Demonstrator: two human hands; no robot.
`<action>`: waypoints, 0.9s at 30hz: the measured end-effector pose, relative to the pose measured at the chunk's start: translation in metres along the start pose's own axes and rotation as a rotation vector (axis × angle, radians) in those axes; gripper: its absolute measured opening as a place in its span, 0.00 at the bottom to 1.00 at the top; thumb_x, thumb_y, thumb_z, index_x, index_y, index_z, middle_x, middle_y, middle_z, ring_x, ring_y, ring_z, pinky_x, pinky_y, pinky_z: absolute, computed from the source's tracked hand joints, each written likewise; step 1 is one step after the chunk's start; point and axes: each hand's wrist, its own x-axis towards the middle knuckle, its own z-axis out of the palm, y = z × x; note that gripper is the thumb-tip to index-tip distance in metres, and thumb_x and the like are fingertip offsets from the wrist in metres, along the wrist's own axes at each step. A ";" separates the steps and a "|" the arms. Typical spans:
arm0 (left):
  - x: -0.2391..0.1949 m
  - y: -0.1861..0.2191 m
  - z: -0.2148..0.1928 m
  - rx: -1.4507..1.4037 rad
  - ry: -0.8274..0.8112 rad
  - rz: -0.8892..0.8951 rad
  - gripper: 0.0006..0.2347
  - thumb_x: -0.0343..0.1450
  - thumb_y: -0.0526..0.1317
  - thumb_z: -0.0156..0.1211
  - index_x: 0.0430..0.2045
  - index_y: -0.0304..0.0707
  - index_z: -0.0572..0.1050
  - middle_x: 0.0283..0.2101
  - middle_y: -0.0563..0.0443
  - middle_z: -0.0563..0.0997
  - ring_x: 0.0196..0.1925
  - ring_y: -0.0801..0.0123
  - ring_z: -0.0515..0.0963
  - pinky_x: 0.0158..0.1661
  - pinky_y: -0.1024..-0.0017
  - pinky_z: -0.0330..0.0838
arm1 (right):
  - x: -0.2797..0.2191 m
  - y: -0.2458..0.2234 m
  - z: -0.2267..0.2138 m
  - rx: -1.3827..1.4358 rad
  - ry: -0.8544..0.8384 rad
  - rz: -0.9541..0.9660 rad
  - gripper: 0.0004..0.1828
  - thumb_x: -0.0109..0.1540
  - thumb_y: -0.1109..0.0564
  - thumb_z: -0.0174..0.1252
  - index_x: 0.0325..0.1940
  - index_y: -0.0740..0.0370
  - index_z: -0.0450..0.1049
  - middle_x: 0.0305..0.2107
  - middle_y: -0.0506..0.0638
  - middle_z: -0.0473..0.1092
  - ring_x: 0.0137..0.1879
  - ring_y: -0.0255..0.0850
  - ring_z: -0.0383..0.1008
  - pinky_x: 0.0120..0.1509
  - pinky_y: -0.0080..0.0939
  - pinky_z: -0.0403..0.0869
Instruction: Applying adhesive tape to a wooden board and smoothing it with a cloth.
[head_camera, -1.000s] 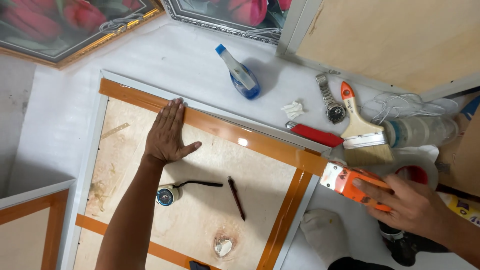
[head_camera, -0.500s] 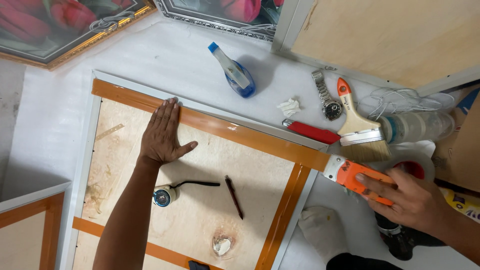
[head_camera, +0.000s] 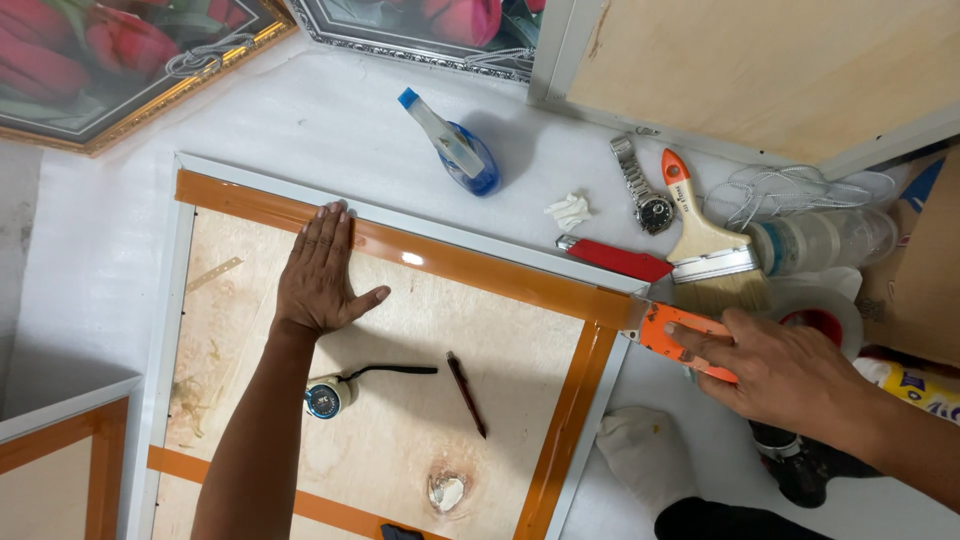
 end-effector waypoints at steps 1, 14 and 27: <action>0.000 0.000 0.000 0.000 -0.001 -0.001 0.43 0.72 0.69 0.38 0.72 0.28 0.51 0.76 0.34 0.55 0.78 0.49 0.53 0.75 0.57 0.48 | 0.000 0.000 0.001 0.000 -0.001 -0.001 0.29 0.54 0.40 0.62 0.61 0.30 0.73 0.27 0.44 0.65 0.24 0.38 0.77 0.25 0.43 0.76; -0.001 -0.002 0.002 0.026 0.002 0.017 0.43 0.72 0.70 0.34 0.72 0.27 0.51 0.76 0.34 0.54 0.79 0.50 0.52 0.75 0.58 0.46 | 0.007 -0.011 -0.003 -0.116 -0.055 0.021 0.28 0.58 0.40 0.57 0.63 0.30 0.68 0.31 0.47 0.69 0.22 0.38 0.77 0.22 0.41 0.75; -0.001 0.000 -0.002 0.013 -0.024 -0.015 0.44 0.72 0.70 0.34 0.71 0.26 0.53 0.75 0.32 0.57 0.78 0.48 0.54 0.74 0.57 0.47 | 0.011 -0.015 -0.005 -0.089 -0.100 0.060 0.30 0.57 0.40 0.58 0.64 0.31 0.68 0.32 0.46 0.71 0.26 0.40 0.80 0.25 0.42 0.78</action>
